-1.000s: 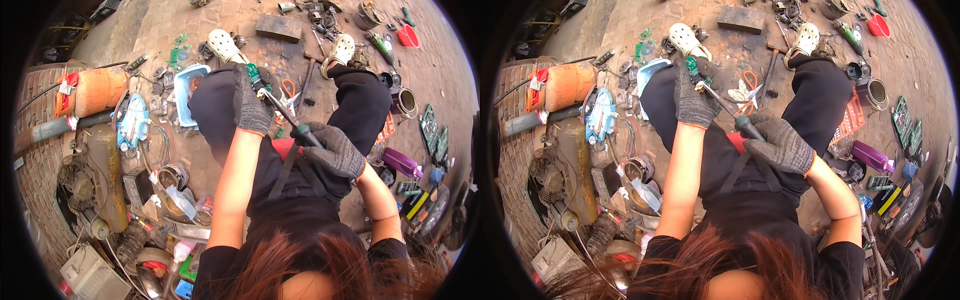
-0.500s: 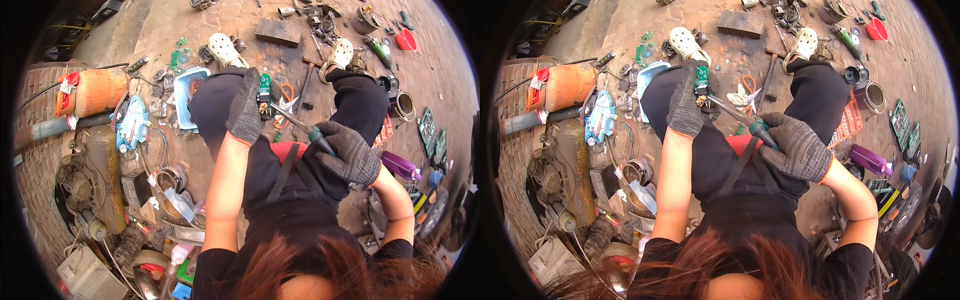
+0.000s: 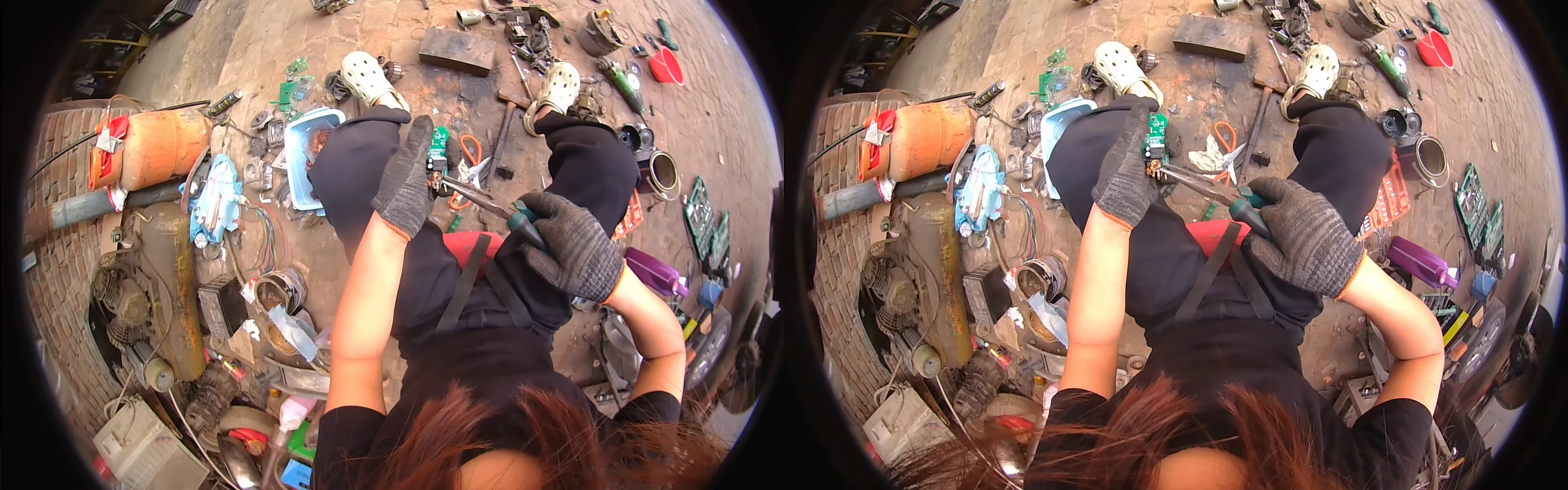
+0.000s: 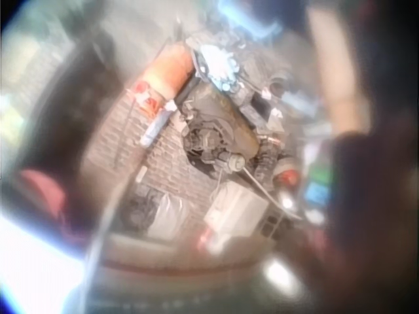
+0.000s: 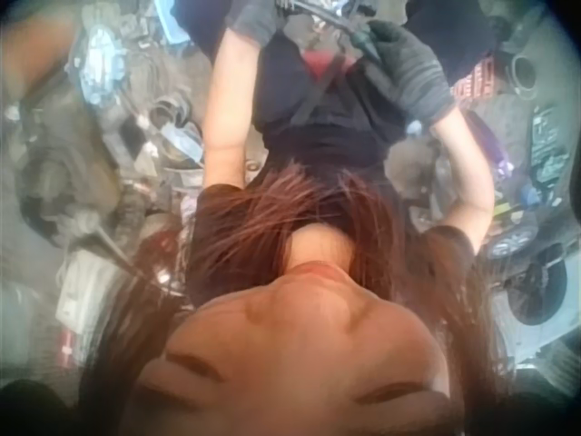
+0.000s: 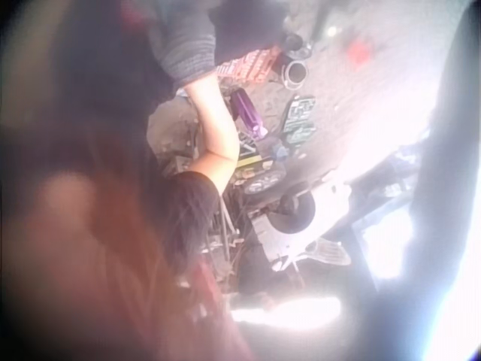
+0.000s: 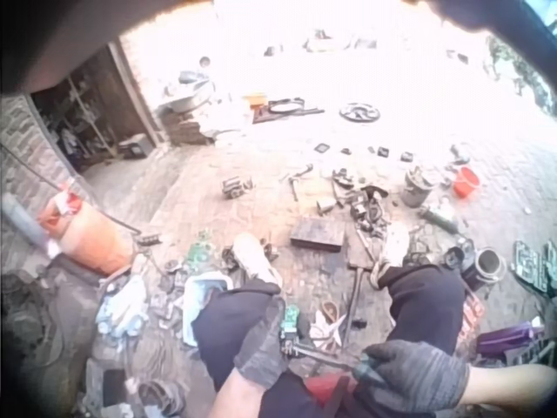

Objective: The person sits on the floor and uses pliers and a screwdriver to remove components from a small green circuit board. They repeatedly pry and pull parts off the board, placing them into a nearby container.

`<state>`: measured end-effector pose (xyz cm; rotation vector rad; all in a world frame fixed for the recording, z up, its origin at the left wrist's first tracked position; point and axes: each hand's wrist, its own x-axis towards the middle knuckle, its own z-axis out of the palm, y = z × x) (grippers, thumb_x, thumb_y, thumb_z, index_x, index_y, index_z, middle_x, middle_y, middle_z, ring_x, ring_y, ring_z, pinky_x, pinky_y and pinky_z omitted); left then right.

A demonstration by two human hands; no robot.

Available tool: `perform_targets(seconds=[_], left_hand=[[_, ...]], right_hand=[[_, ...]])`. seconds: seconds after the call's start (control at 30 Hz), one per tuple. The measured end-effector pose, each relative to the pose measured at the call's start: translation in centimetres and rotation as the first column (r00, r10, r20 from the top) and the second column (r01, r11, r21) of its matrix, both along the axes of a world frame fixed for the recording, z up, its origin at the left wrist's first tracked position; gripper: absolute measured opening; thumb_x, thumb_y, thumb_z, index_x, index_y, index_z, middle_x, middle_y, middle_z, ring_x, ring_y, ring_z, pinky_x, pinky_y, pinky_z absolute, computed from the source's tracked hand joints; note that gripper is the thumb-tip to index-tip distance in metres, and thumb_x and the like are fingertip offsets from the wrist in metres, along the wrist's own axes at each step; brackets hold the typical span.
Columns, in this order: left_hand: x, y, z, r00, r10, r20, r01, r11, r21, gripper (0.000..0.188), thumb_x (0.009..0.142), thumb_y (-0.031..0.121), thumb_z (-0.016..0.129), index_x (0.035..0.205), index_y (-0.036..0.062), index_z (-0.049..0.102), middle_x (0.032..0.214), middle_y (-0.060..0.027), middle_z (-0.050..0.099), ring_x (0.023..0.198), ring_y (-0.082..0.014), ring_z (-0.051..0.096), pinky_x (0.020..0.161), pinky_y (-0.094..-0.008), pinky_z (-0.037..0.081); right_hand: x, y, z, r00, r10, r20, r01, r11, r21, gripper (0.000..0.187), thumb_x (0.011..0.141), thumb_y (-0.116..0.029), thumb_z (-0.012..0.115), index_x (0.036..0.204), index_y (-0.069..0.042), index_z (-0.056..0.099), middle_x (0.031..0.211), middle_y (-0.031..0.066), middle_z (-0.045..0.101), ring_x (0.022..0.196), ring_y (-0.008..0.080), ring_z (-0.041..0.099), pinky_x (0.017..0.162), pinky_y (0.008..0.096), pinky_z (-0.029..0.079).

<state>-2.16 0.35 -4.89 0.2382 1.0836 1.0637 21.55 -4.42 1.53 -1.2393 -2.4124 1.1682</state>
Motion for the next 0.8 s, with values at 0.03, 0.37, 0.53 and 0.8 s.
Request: perform_targets(seconds=[0.03, 0.37, 0.53, 0.8], left_hand=[[-0.1, 0.0, -0.1, 1.0, -0.013, 0.002, 0.013, 1.0, 0.019, 0.034, 0.095, 0.042, 0.056, 0.103, 0.0098, 0.061, 0.077, -0.0056, 0.064, 0.061, -0.0157, 0.061, 0.049, -0.0285, 0.049], [-0.2, -0.4, 0.7, 0.964, -0.166, 0.208, 0.161, 0.986, 0.045, 0.043, 0.096, 0.041, 0.054, 0.105, 0.0002, 0.062, 0.084, -0.0088, 0.066, 0.068, -0.0173, 0.064, 0.06, -0.031, 0.054], [0.5, -0.5, 2.0, 0.776, -0.25, 0.579, 0.17, 0.967, 0.19, 0.045, 0.102, 0.034, 0.039, 0.121, -0.0055, 0.052, 0.102, -0.0152, 0.064, 0.088, -0.029, 0.064, 0.09, -0.0497, 0.052], [0.9, -1.4, 0.4, 0.594, -0.214, 0.775, 0.002, 0.964, 0.264, 0.033, 0.102, 0.026, 0.04, 0.118, 0.0007, 0.055, 0.091, -0.0096, 0.06, 0.087, -0.0273, 0.062, 0.089, -0.0476, 0.051]], right_hand=[[-0.1, 0.1, -0.1, 1.0, 0.0, 0.003, 0.0, 1.0, -0.008, 0.033, 0.073, -0.019, 0.063, 0.094, 0.006, 0.065, 0.118, 0.0297, 0.055, 0.105, 0.0438, 0.056, 0.095, 0.0434, 0.046], [0.2, 0.6, -1.8, 0.994, 0.072, -0.085, -0.072, 0.997, -0.004, 0.035, 0.077, -0.028, 0.063, 0.091, 0.004, 0.065, 0.114, 0.0262, 0.057, 0.095, 0.0398, 0.06, 0.085, 0.0427, 0.049], [0.5, 0.6, -4.2, 0.931, 0.098, -0.352, -0.201, 0.941, -0.27, 0.027, 0.078, -0.024, 0.065, 0.081, 0.002, 0.059, 0.097, 0.0173, 0.057, 0.085, 0.0308, 0.058, 0.078, 0.0399, 0.048], [-0.8, -1.4, -5.6, 0.88, -0.035, -0.474, -0.239, 0.83, -0.505, 0.031, 0.08, -0.026, 0.067, 0.07, -0.001, 0.052, 0.061, 0.0085, 0.048, 0.052, 0.0216, 0.046, 0.055, 0.0362, 0.042]])
